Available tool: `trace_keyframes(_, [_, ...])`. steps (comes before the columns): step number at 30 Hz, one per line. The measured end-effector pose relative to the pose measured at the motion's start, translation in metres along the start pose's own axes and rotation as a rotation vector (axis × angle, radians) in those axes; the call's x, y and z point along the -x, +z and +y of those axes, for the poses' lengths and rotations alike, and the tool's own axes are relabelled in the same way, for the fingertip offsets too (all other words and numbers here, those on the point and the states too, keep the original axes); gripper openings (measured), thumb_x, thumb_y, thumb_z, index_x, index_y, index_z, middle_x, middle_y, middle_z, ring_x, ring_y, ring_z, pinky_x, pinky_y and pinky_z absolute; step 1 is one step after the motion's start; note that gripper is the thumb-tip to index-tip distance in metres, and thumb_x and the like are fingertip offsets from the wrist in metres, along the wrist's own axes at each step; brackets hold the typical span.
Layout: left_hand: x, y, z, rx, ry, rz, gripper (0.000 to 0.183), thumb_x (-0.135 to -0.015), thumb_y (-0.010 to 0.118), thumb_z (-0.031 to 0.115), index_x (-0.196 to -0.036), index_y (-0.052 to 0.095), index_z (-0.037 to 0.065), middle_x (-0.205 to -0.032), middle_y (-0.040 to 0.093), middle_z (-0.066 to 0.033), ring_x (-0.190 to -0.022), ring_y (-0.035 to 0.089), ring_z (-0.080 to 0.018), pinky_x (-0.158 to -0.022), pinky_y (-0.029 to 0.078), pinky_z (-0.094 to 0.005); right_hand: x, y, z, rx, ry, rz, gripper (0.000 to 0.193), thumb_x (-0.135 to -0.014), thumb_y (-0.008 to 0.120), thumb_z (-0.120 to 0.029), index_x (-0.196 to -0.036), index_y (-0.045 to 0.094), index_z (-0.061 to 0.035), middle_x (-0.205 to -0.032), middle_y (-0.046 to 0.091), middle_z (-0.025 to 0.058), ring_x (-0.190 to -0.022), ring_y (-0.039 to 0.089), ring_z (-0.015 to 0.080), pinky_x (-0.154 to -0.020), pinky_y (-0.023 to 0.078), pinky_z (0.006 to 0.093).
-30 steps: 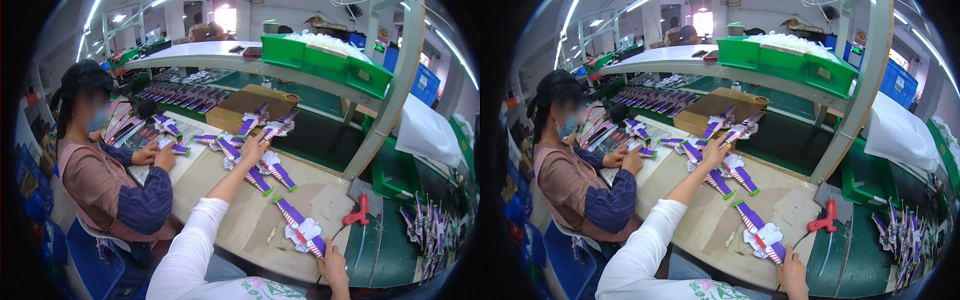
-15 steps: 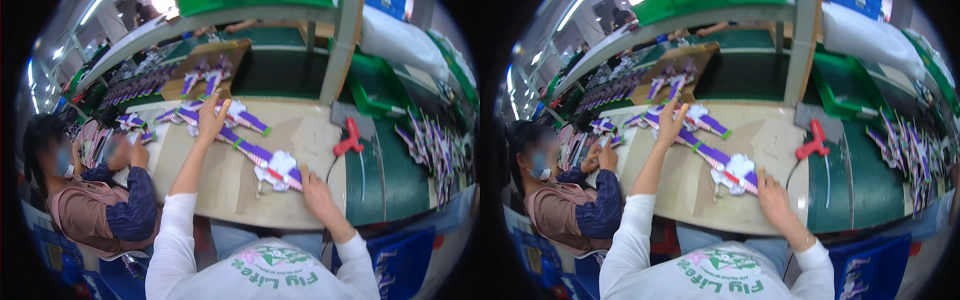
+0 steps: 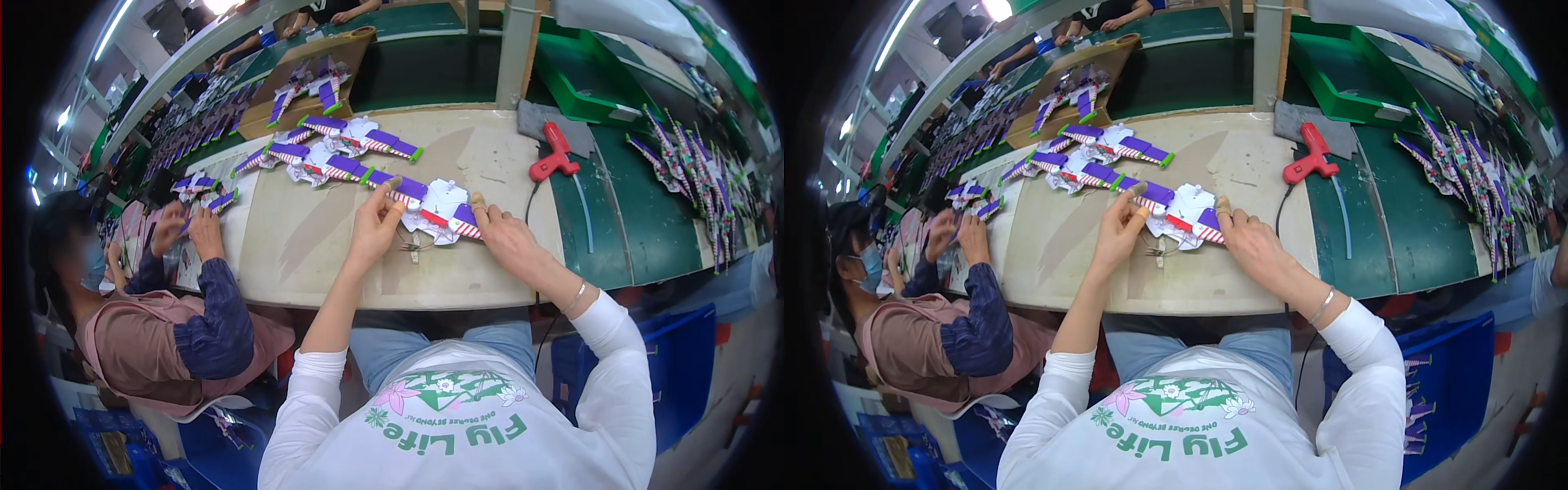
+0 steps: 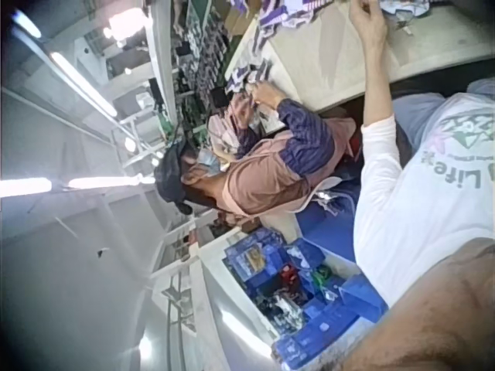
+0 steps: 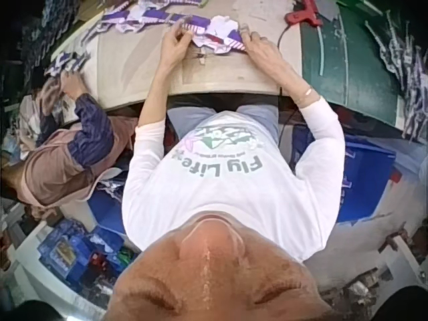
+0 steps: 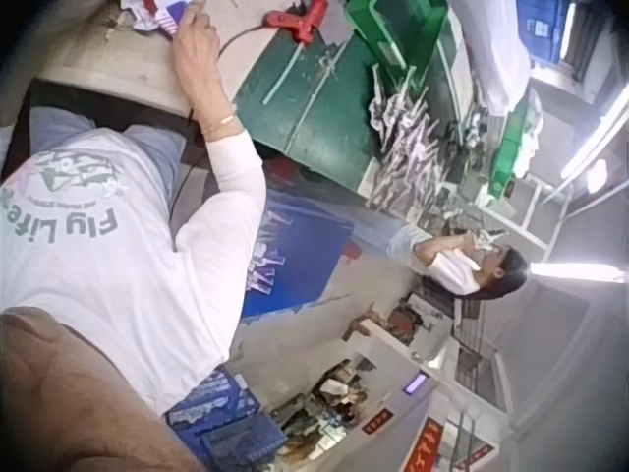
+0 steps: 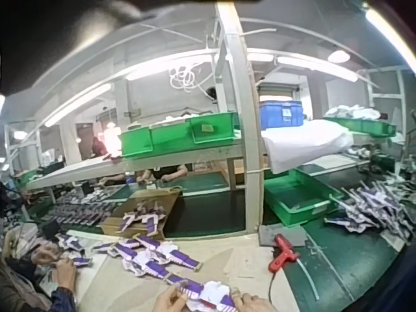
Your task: Assembling small toy plane parts using a hot glue gun and manual alignment on a factory production line.
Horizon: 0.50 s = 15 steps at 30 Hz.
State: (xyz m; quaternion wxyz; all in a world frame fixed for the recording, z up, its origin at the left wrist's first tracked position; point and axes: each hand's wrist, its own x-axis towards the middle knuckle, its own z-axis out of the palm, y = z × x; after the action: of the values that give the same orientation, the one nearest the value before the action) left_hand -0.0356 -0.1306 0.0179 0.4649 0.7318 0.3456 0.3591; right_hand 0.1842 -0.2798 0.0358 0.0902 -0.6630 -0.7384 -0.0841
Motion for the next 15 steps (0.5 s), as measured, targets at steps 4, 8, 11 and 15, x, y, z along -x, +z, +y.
trace_keyframes(4, [0.002,0.017,0.02,0.047,0.129,-0.172,0.027,-0.089,0.062,0.009,-0.113,0.062,-0.005,-0.074,0.058,-0.002,-0.071,0.051,-0.0075,-0.062,0.043,-0.0231,-0.002,-0.001,-0.004,0.014,-0.049,-0.006,0.048,-0.081,0.052,0.001,-0.126,0.042,0.0097,-0.086,0.057,0.0175,-0.071,0.064,0.0302,-0.061,0.055,0.0365])
trace_keyframes(8, [0.001,0.015,0.044,-0.418,0.384,-0.071,0.031,-0.083,0.068,0.023,-0.101,0.067,-0.002,-0.084,0.064,-0.0123,-0.077,0.057,-0.0232,-0.072,0.043,-0.0371,-0.001,0.0,-0.003,-0.055,-0.086,-0.024,0.046,-0.082,0.051,0.001,-0.126,0.042,0.0099,-0.089,0.057,0.0185,-0.073,0.065,0.0304,-0.062,0.055,0.037])
trace_keyframes(11, [0.023,0.006,0.068,-0.616,0.575,0.003,0.04,-0.078,0.073,0.033,-0.105,0.067,0.003,-0.098,0.062,-0.0111,-0.094,0.056,-0.0273,-0.082,0.041,-0.0392,0.0,-0.001,-0.003,-0.08,-0.062,-0.038,0.047,-0.082,0.051,0.0,-0.127,0.043,0.0093,-0.092,0.057,0.0187,-0.078,0.064,0.0302,-0.064,0.055,0.0367])
trace_keyframes(15, [0.054,0.014,0.05,-0.649,0.584,-0.217,0.072,-0.069,0.079,0.039,-0.126,0.054,0.002,-0.094,0.061,-0.0085,-0.09,0.058,-0.0251,-0.092,0.039,-0.0402,-0.004,0.001,-0.006,-0.008,-0.107,0.216,0.053,-0.077,0.055,-0.001,-0.129,0.047,0.0051,-0.106,0.056,0.0166,-0.105,0.051,0.0298,-0.082,0.041,0.0361])
